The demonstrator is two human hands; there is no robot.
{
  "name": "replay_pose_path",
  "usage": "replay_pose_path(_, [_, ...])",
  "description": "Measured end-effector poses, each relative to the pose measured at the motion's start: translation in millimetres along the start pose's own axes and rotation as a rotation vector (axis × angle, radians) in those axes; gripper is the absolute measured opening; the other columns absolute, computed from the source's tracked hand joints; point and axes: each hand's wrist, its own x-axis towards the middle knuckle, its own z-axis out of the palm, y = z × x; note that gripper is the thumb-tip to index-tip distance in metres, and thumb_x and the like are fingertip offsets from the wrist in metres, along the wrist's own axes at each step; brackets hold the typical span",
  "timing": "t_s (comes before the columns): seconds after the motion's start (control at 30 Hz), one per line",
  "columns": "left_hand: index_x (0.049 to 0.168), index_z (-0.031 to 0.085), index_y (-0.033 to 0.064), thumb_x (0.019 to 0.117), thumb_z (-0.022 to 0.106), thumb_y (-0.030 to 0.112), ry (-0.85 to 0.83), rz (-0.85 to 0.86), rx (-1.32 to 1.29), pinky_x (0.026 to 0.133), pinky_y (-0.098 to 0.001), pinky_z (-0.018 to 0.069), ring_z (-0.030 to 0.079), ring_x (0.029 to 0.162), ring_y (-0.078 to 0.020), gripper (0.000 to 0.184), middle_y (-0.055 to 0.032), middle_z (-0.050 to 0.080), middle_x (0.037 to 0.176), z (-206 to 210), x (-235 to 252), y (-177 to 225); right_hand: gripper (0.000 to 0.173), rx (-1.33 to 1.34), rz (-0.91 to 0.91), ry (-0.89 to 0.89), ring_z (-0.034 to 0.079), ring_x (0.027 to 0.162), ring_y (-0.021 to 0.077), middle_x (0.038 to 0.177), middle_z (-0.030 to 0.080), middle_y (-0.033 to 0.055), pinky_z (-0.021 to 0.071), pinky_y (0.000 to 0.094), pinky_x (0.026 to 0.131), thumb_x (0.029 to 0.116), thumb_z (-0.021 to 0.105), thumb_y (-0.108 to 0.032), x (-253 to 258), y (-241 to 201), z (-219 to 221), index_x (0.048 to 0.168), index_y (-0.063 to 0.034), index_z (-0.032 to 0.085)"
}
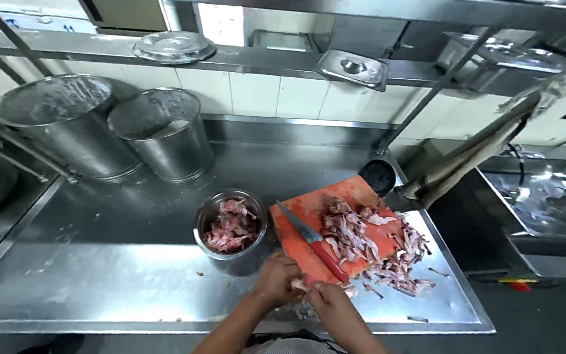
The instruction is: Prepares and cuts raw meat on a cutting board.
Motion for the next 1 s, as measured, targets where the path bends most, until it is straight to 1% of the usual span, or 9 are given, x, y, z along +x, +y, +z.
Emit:
replay_pose_path(0.13, [0.082,0.072,0.0061,0.1038,0.05,0.036,0.02,-0.272,0.067,0.098,-0.0488,0.0537,0.071,0.101,-0.0245,0.043,-0.0083,0.075,0.095,-28.2,-25.0,-44.1,0.028,0.25,0.05,0.054,0.047,0.05,0.0111,0.061,0.049,-0.0019,0.0419,0.0333,0.048,0.1003,0.048,-0.023,-13.5,2.5,-21.6,0.08,-0.0102,0.063])
replay_pose_path(0.2, [0.103,0.076,0.0132,0.0953,0.066,0.037,-0.043,-0.194,-0.04,0.11,-0.0501,0.0469,0.062,0.125,-0.0242,0.027,-0.0059,0.071,0.123,-54.2,-23.3,-25.2,0.029,0.277,0.141,-0.009,0.045,0.049,0.0112,0.061,0.048,-0.0024,0.0407,0.0322,0.047,0.1009,0.048,-0.027,-6.4,10.0,-23.3,0.08,-0.0128,0.061])
replay_pose_path(0.3, [0.142,0.058,0.0272,0.0798,0.082,0.038,-0.095,-0.111,-0.101,0.12,-0.0549,0.036,0.037,0.149,-0.0262,0.067,-0.0034,0.048,0.155,-79.1,-8.6,15.2,0.03,0.411,0.246,-0.085,0.039,0.047,0.0085,0.06,0.044,-0.0041,0.0354,0.0275,0.044,0.1029,0.047,-0.028,15.7,4.2,-13.7,0.08,-0.0138,0.058])
replay_pose_path(0.37, [0.127,0.068,0.0233,0.0833,0.08,0.037,-0.083,-0.077,-0.08,0.12,-0.0579,0.0341,0.036,0.151,-0.027,0.048,-0.002,0.053,0.153,-65.7,-2.9,31.4,0.032,0.525,0.307,-0.126,0.035,0.044,0.0062,0.06,0.044,-0.0052,0.032,0.0238,0.042,0.1062,0.045,-0.028,22.3,-8.3,-6.3,0.082,-0.0135,0.059])
replay_pose_path(0.47, [0.095,0.074,0.013,0.0944,0.065,0.032,-0.101,-0.118,0.054,0.116,-0.0527,0.0385,0.054,0.136,-0.0228,0.021,-0.0011,0.07,0.125,-35.4,-0.9,26.3,0.033,0.589,0.326,-0.175,0.034,0.043,0.0048,0.058,0.042,-0.0061,0.0306,0.022,0.041,0.1079,0.041,-0.029,24.4,-23.8,7.1,0.081,-0.0147,0.055])
replay_pose_path(0.67, [0.101,0.076,0.0055,0.0954,0.063,0.022,-0.047,-0.427,-0.018,0.104,-0.0535,0.0502,0.07,0.109,-0.0302,0.022,-0.0122,0.076,0.106,-26.6,-47.6,-20.7,0.027,0.499,0.237,-0.172,0.037,0.045,0.0064,0.059,0.042,-0.006,0.0343,0.0253,0.043,0.1033,0.045,-0.021,14.9,-25.7,22.7,0.08,-0.0135,0.057])
replay_pose_path(0.8, [0.089,0.072,0.0034,0.1059,0.044,0.045,-0.113,-0.687,-0.013,0.087,-0.0558,0.0554,0.071,0.095,-0.0326,0.052,-0.0149,0.072,0.096,-46.1,-93.6,-48.1,0.027,0.329,0.028,-0.117,0.045,0.05,0.0092,0.064,0.049,-0.0038,0.0408,0.0301,0.047,0.1026,0.045,-0.024,33.2,-51.5,4.1,0.092,-0.0106,0.065])
replay_pose_path(0.9, [0.089,0.07,0.0029,0.1032,0.05,0.047,-0.191,-0.729,-0.07,0.085,-0.0562,0.0552,0.07,0.091,-0.0322,0.05,-0.0149,0.071,0.094,-51.8,-116.4,-49.5,0.035,0.145,-0.167,-0.087,0.051,0.058,0.0129,0.072,0.055,0.0002,0.0459,0.0345,0.055,0.1071,0.043,-0.033,75.8,-78.4,4.5,0.098,-0.0095,0.067])
replay_pose_path(1.0, [0.097,0.073,0.0062,0.0993,0.059,0.049,-0.13,-0.734,-0.154,0.085,-0.0525,0.0573,0.071,0.089,-0.0269,0.045,-0.0113,0.072,0.094,-37.8,-128.6,-44.4,0.045,0.032,-0.092,-0.116,0.061,0.073,0.0163,0.085,0.066,0.0034,0.053,0.0394,0.07,0.1079,0.043,-0.044,126.8,-78.5,22.2,0.108,-0.0097,0.072])
